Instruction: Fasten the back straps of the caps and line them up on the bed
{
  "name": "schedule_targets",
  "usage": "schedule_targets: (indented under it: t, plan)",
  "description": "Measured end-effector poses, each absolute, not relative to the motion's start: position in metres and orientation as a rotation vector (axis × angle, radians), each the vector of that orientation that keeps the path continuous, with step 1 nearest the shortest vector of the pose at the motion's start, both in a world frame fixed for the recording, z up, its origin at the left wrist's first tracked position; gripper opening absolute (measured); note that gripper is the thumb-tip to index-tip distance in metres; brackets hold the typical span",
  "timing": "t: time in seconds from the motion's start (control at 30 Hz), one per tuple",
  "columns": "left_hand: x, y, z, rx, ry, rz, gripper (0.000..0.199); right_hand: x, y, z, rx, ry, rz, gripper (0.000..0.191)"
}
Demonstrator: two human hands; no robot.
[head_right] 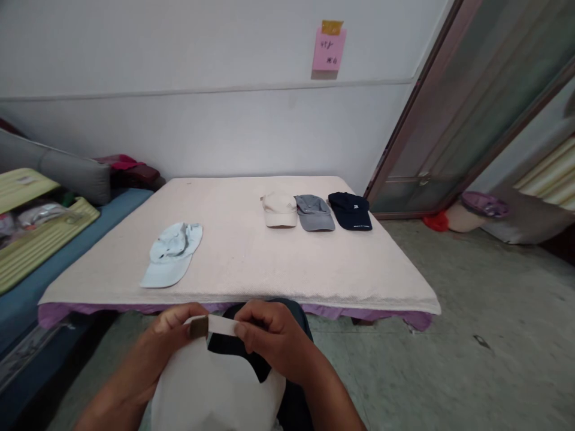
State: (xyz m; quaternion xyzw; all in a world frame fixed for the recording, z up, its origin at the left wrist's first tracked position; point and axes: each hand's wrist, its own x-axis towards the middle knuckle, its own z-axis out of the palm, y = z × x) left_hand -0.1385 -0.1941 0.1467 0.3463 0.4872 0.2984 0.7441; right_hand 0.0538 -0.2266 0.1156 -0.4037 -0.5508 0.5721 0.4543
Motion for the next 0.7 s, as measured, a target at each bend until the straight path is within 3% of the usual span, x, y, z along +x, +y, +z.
schedule_targets:
  t: [0.53,0.7]
  plan:
    - [-0.136,-0.192,0.155,0.951,1.029,0.474,0.017,0.052,-0.222,0.123,-0.847,-1.273,1.602,0.016]
    - [-0.130,-0.189,0.151,1.077,0.953,0.512,0.015,0.044,-0.217,0.123,-0.700,-1.189,1.709,0.033]
